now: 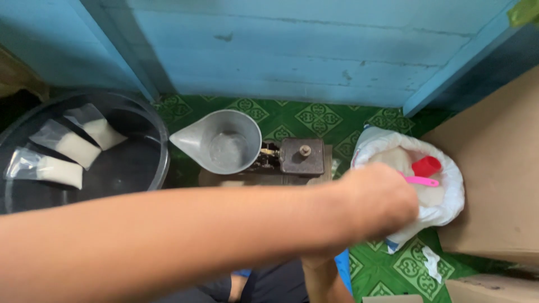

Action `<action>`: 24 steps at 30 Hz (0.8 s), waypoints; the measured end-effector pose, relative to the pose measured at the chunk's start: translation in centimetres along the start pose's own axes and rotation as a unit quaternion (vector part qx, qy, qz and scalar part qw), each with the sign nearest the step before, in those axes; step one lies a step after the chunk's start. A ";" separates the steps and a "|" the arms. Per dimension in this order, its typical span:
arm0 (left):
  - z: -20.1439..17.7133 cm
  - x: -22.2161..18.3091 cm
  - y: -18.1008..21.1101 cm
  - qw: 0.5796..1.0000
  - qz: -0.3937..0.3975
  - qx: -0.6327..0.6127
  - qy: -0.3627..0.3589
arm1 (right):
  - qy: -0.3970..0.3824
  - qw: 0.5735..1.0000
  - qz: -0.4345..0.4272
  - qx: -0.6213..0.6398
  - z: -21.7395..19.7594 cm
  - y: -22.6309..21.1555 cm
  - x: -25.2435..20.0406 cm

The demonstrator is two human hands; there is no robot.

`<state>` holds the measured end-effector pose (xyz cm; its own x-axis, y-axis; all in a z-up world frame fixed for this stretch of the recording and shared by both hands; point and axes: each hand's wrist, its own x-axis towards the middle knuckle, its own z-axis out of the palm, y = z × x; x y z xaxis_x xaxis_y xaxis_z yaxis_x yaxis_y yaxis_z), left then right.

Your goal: The person ties plastic bags filled with white liquid by hand and places them into a black tub. The person picks up individual filled bags from the floor, twists the top of each bag, secures it, and then sets it into the container.

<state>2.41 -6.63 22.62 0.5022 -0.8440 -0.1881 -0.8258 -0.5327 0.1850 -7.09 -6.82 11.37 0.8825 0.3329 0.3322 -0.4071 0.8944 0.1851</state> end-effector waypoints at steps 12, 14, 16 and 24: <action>-3.7 -14.7 2.3 0.848 0.171 0.385 0.321 | -0.275 0.699 -0.211 -0.626 1.5 -0.4 1.9; -4.3 -16.6 2.1 0.841 0.145 0.400 0.333 | -0.306 0.598 -0.239 -0.702 3.2 -1.4 2.8; -3.6 -17.9 1.8 0.833 0.115 0.416 0.347 | -0.335 0.486 -0.261 -0.764 5.4 -3.5 3.8; 2.3 -18.5 0.5 0.860 0.113 0.331 0.372 | -0.556 -0.090 -0.202 -0.801 14.8 -4.4 6.6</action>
<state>-7.87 8.83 24.00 0.1316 -0.8584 0.4958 -0.7649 -0.4061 -0.5000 -2.97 -13.00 26.39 -0.1656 0.8629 0.4774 0.8159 -0.1520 0.5578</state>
